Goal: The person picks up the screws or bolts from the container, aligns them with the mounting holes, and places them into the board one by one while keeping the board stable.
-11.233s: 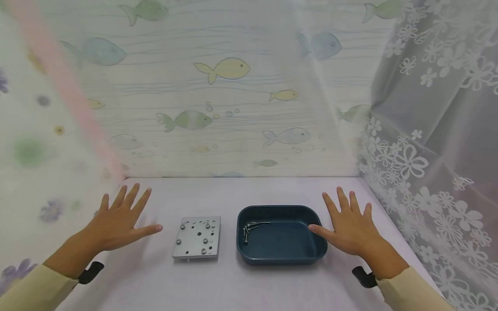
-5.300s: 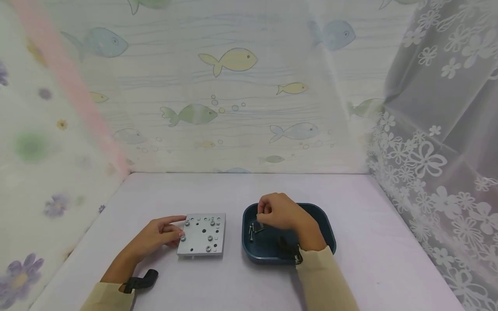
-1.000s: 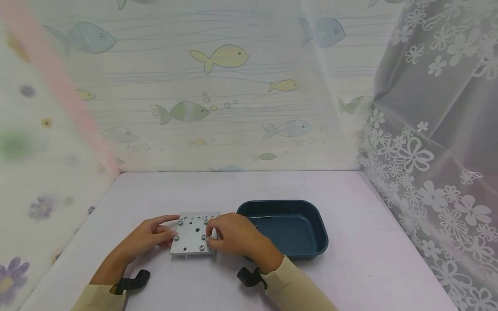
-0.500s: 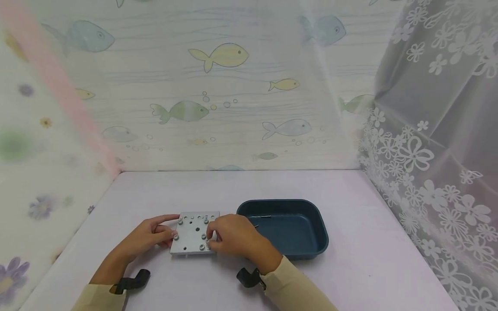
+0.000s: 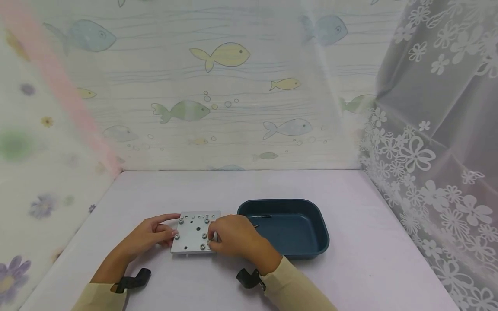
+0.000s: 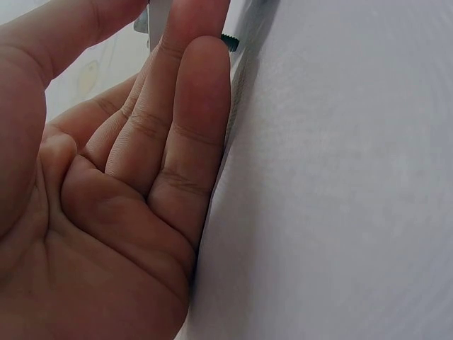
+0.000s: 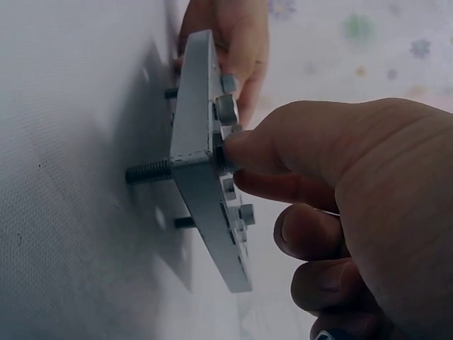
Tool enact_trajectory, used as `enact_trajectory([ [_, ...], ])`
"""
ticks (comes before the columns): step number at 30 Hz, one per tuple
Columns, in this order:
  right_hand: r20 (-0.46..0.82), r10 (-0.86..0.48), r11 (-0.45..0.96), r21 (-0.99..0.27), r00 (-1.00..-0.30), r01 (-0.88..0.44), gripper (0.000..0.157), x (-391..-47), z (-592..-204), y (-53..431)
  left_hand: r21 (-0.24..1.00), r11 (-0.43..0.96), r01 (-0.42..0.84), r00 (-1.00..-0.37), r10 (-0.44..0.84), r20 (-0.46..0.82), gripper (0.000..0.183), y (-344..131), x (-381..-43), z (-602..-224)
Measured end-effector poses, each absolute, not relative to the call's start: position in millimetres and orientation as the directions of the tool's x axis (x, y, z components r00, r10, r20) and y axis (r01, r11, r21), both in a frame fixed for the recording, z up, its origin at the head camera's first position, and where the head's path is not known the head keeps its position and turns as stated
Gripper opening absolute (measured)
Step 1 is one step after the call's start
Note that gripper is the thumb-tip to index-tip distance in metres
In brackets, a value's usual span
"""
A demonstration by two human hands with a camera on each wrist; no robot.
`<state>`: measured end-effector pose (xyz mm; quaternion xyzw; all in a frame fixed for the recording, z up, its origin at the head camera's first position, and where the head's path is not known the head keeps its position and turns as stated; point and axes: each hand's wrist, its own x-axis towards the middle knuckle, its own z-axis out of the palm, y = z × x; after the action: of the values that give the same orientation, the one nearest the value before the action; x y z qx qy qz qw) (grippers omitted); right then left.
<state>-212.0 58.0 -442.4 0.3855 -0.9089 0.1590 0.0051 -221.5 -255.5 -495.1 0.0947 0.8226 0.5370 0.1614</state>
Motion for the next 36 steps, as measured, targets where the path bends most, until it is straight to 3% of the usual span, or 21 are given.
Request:
enact_trajectory([
  [11,0.082,-0.694,0.614,-0.452,-0.715,-0.648,0.012,-216.0,-432.1,65.7,0.913,0.408,-0.012,-0.93,0.332,-0.161,0.071,-254.7,-220.7,-495.6],
  [17,0.113,-0.707,0.594,-0.441,-0.698,-0.673,0.008,-222.9,-417.5,78.9,0.909,0.417,-0.016,-0.934,0.319,-0.162,0.071,-255.0,-221.3,-496.4],
  [36,0.065,-0.661,0.62,-0.513,-0.748,-0.593,0.004,-244.2,-410.3,127.4,0.916,0.401,-0.012,-0.93,0.333,-0.158,0.071,-255.8,-222.8,-496.5],
])
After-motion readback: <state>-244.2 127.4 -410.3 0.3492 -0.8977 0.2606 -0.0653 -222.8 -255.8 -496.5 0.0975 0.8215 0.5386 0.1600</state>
